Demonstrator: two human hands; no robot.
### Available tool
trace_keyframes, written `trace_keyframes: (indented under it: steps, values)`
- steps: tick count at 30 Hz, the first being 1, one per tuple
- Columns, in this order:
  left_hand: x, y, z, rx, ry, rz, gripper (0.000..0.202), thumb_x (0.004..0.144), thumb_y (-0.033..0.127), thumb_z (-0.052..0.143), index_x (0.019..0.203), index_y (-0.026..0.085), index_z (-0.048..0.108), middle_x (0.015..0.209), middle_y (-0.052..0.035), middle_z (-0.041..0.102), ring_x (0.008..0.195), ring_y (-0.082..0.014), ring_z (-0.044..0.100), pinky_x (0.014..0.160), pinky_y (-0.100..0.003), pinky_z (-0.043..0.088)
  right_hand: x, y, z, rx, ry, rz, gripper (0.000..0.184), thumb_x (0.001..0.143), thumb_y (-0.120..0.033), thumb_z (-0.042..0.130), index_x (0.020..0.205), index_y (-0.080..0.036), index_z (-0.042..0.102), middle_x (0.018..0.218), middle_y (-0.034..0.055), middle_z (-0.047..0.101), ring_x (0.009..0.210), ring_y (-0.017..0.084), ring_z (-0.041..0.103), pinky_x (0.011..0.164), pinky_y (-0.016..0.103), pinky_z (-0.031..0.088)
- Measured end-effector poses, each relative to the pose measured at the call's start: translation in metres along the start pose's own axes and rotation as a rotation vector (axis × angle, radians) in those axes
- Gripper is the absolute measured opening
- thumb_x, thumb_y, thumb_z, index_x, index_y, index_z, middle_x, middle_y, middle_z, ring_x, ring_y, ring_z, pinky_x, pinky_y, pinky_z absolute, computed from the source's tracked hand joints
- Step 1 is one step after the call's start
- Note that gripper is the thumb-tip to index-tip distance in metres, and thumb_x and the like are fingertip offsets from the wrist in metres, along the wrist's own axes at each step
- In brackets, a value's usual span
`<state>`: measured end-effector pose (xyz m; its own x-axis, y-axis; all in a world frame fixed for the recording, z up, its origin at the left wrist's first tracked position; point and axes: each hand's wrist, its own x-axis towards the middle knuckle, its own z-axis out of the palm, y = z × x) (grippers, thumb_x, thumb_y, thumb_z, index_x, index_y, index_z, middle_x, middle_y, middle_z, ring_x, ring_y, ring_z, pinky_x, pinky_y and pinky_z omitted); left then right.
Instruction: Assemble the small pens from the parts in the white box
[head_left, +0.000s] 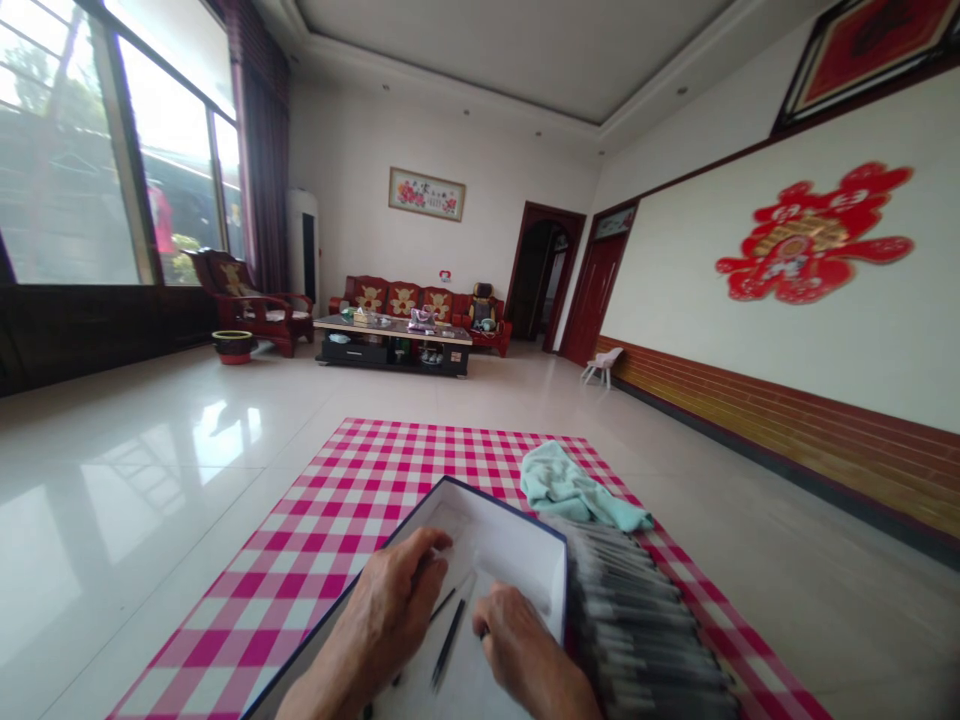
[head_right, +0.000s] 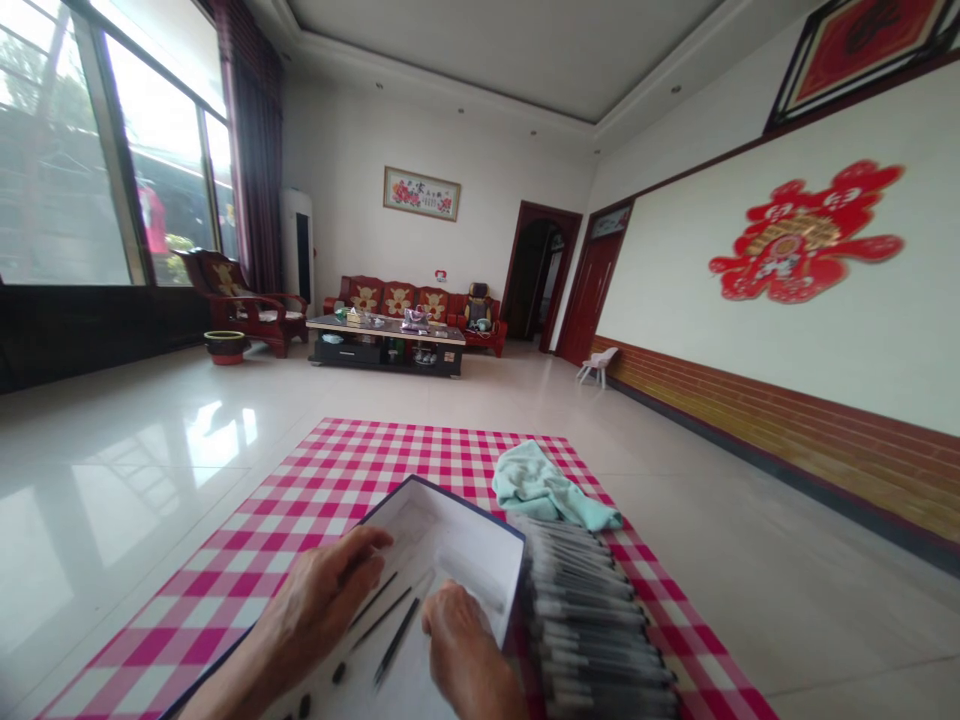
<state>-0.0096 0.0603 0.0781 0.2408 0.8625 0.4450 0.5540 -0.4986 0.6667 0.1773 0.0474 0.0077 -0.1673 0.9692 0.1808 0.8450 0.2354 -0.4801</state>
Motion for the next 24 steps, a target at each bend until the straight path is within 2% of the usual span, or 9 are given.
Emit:
trace_keyframes:
  steps: [4, 7, 9, 11, 14, 16, 20, 24]
  values:
    - [0.001, 0.0, -0.001, -0.001, -0.029, -0.006, 0.019, 0.086, 0.027, 0.041, 0.093, 0.021, 0.058, 0.061, 0.0027, 0.061, 0.054, -0.0136, 0.056, 0.052, -0.022, 0.038, 0.002, 0.003, 0.004, -0.166, -0.073, -0.017, 0.024, 0.067, -0.004, 0.043, 0.078, -0.017, 0.06, 0.079, 0.0057, 0.061, 0.076, 0.02, 0.056, 0.071, 0.032, 0.044]
    - [0.001, 0.0, -0.001, 0.006, -0.043, 0.001, 0.019, 0.087, 0.027, 0.042, 0.094, 0.021, 0.058, 0.063, 0.0027, 0.062, 0.055, -0.0134, 0.058, 0.053, -0.022, 0.04, 0.01, 0.001, 0.002, -0.098, -0.043, -0.018, 0.024, 0.066, -0.003, 0.046, 0.078, -0.017, 0.061, 0.078, 0.0062, 0.062, 0.076, 0.021, 0.057, 0.07, 0.031, 0.043]
    - [0.0, -0.001, -0.001, 0.009, -0.033, 0.011, 0.02, 0.087, 0.027, 0.041, 0.095, 0.021, 0.058, 0.063, 0.0028, 0.063, 0.055, -0.0134, 0.058, 0.054, -0.022, 0.041, 0.018, -0.005, -0.007, 0.081, 0.001, -0.012, 0.023, 0.067, -0.004, 0.048, 0.078, -0.018, 0.061, 0.074, 0.0037, 0.062, 0.073, 0.019, 0.058, 0.067, 0.028, 0.043]
    - [-0.001, -0.001, 0.0, 0.005, -0.015, 0.022, 0.02, 0.088, 0.028, 0.041, 0.097, 0.021, 0.058, 0.065, 0.0026, 0.064, 0.057, -0.0135, 0.06, 0.057, -0.022, 0.042, 0.024, -0.015, -0.019, 0.363, 0.025, -0.021, 0.022, 0.071, -0.007, 0.05, 0.085, -0.02, 0.062, 0.075, 0.0014, 0.063, 0.072, 0.017, 0.058, 0.067, 0.026, 0.044]
    - [-0.002, -0.001, 0.0, -0.014, -0.026, 0.037, 0.021, 0.09, 0.028, 0.041, 0.099, 0.022, 0.058, 0.073, 0.0013, 0.068, 0.064, -0.0139, 0.063, 0.06, -0.021, 0.044, 0.028, -0.03, -0.038, 0.826, -0.004, -0.021, 0.019, 0.075, -0.017, 0.058, 0.094, -0.02, 0.062, 0.085, 0.0019, 0.065, 0.079, 0.016, 0.06, 0.071, 0.026, 0.046]
    - [-0.002, -0.002, 0.0, -0.03, -0.053, 0.043, 0.021, 0.09, 0.027, 0.04, 0.1, 0.022, 0.058, 0.076, 0.0006, 0.069, 0.065, -0.0138, 0.063, 0.06, -0.021, 0.044, 0.026, -0.035, -0.045, 1.027, -0.038, -0.001, 0.016, 0.077, -0.022, 0.061, 0.092, -0.018, 0.063, 0.087, 0.0028, 0.065, 0.081, 0.017, 0.061, 0.071, 0.027, 0.047]
    - [-0.002, -0.002, 0.001, -0.039, -0.075, 0.044, 0.02, 0.091, 0.027, 0.04, 0.1, 0.023, 0.058, 0.074, 0.0013, 0.068, 0.063, -0.0133, 0.062, 0.059, -0.021, 0.044, 0.023, -0.034, -0.043, 1.22, -0.03, 0.03, 0.016, 0.078, -0.026, 0.063, 0.092, -0.018, 0.066, 0.088, 0.0031, 0.063, 0.082, 0.016, 0.061, 0.071, 0.027, 0.047]
    - [-0.003, -0.004, 0.003, -0.032, -0.069, 0.056, 0.019, 0.09, 0.027, 0.041, 0.099, 0.024, 0.058, 0.079, 0.0013, 0.069, 0.071, -0.014, 0.064, 0.064, -0.021, 0.044, 0.023, -0.033, -0.04, 1.225, -0.004, 0.063, 0.018, 0.075, -0.025, 0.067, 0.091, -0.018, 0.067, 0.08, 0.0005, 0.063, 0.069, 0.012, 0.057, 0.068, 0.025, 0.046]
